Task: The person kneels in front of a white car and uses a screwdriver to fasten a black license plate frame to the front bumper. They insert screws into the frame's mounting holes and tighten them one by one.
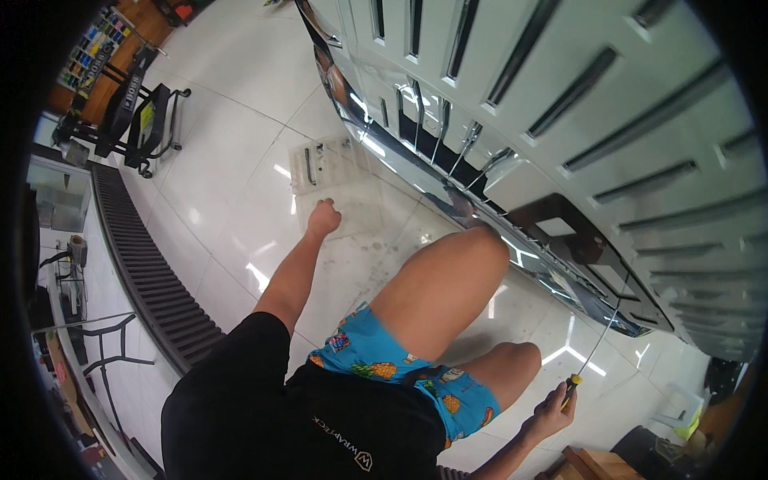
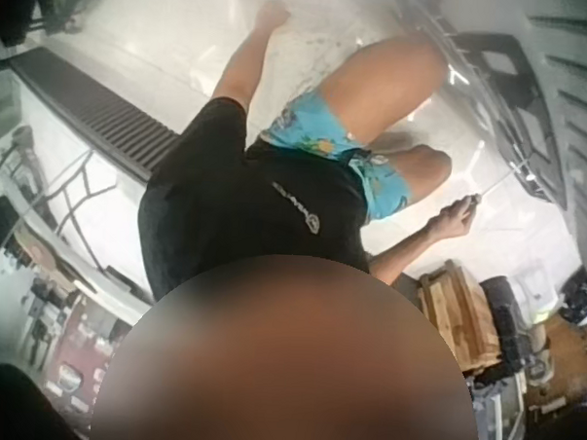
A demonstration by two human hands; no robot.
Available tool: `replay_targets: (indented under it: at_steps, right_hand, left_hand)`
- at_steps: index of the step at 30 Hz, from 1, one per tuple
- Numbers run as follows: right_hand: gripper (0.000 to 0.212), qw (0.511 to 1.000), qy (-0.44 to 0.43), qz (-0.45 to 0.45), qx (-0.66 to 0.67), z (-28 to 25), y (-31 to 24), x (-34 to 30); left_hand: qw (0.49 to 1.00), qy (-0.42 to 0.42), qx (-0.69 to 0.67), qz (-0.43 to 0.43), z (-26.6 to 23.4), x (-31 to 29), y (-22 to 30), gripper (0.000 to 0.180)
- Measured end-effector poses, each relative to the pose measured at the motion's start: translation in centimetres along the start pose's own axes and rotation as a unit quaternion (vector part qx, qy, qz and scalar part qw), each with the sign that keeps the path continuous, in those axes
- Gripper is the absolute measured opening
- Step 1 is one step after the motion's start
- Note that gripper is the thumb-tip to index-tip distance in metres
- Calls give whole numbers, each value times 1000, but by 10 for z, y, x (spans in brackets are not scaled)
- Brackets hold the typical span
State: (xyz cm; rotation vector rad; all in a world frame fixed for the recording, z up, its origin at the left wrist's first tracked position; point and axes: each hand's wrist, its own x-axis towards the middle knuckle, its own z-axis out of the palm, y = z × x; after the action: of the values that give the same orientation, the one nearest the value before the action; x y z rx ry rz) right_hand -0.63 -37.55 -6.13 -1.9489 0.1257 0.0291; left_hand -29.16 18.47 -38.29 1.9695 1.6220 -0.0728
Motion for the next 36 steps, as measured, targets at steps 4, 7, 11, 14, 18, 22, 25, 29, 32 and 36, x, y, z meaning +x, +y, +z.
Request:
replay_targets:
  at_steps: [4, 7, 11, 14, 18, 22, 25, 29, 32, 36]
  right_hand:
    - [15, 1000, 8, 9, -12, 3, -1, 0]
    - [19, 999, 13, 31, -21, 0, -6, 2]
    - [23, 998, -17, 34, -49, -16, -16, 7]
    - [18, 999, -18, 32, -27, -15, -13, 8]
    - [21, 999, -8, 8, -43, -1, 1, 3]
    - [19, 998, -11, 8, -69, 2, -4, 0]
    - [18, 998, -39, 29, -49, -3, -14, 0]
    - [17, 997, -47, 20, -52, -4, -17, 1]
    - [17, 998, -39, 18, -51, -1, -12, 0]
    - [17, 998, -26, 36, -53, 1, -9, 1]
  left_hand:
    - [999, 29, -5, -13, -5, 18, 14, 62]
    - [995, 90, 20, 24, -7, 30, 24, 71]
    - [997, 62, 41, 21, -2, 35, 27, 80]
    - [997, 2, 79, 14, 1, 32, 28, 84]
    - [999, 14, 37, 34, 7, 15, 27, 72]
    - [998, 18, 29, 44, 15, -18, 16, 60]
    - [999, 8, 27, 43, 19, -39, 7, 55]
    - [1000, 11, -17, -20, 18, -46, -3, 49]
    - [989, 140, -40, -15, 9, -30, -16, 35]
    - [977, 185, 64, 87, -7, 12, -29, 20]
